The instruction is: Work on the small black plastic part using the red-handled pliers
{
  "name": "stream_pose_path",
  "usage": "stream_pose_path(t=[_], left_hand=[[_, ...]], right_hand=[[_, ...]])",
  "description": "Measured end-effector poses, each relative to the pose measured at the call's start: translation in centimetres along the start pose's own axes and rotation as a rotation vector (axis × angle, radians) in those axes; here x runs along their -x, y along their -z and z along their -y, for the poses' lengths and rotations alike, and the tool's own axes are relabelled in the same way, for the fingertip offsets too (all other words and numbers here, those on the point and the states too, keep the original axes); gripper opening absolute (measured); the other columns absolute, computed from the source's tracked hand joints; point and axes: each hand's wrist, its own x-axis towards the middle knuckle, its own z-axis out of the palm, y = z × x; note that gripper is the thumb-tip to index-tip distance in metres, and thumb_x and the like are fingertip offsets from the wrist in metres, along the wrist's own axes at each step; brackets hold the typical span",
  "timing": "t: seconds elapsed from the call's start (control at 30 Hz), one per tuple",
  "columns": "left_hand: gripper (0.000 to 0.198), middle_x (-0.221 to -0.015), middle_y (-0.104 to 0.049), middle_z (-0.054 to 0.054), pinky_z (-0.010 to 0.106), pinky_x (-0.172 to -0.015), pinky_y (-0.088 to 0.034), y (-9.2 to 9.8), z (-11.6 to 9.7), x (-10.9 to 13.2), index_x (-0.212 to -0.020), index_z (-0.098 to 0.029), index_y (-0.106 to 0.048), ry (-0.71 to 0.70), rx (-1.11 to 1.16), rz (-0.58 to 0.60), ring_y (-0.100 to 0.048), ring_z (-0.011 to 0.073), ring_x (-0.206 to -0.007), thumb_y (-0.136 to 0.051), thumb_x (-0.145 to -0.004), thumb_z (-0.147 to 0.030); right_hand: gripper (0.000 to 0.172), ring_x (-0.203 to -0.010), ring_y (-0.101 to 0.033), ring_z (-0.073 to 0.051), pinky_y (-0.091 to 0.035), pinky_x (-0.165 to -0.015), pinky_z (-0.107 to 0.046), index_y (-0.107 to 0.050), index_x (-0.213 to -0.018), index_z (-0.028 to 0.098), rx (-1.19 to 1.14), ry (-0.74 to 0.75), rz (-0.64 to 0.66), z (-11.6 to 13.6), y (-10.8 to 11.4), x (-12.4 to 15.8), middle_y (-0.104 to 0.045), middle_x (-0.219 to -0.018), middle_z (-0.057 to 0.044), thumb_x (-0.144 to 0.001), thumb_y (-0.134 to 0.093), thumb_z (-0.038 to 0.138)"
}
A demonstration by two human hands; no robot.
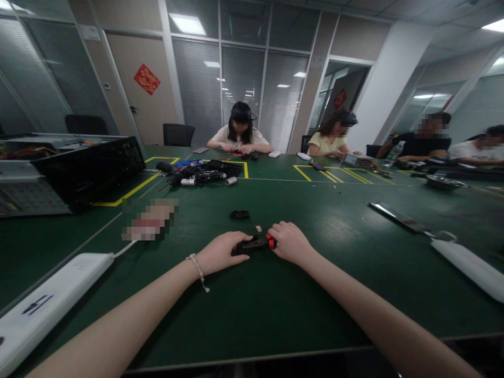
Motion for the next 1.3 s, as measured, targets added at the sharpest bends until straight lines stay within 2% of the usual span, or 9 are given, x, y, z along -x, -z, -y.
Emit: stream_pose_path(t=[0.9,1.3], left_hand=[[0.046,-0.11,-0.054,0.002,0.03,-0.074,-0.044,-0.17,0.13,0.08,-0.118,-0.025,-0.045,0.009,0.009,-0.004,-0.054,0.0179,-0.088,-0.058,-0.075,-0.037],[0.046,-0.112,-0.054,0.003,0.033,-0.08,-0.041,-0.11,0.11,0.02,-0.117,-0.025,-0.045,-0.009,0.007,-0.013,-0.052,0.0194,-0.094,-0.059,-0.074,-0.035]], right_hand=[[0.019,-0.079,-0.048,-0.018,-0.032,-0.068,-0.028,-0.057,-0.086,0.016,0.004,-0.001,0.009,0.09,0.1,0.02,-0.058,-0.088,-0.006,-0.072,-0.05,0.025],[0.018,-0.079,-0.047,-0.018,-0.031,-0.067,-0.028,-0.057,-0.085,0.015,-0.008,-0.004,0.017,0.29,0.32,0.0,-0.058,-0.088,-0.007,-0.072,-0.049,0.023]])
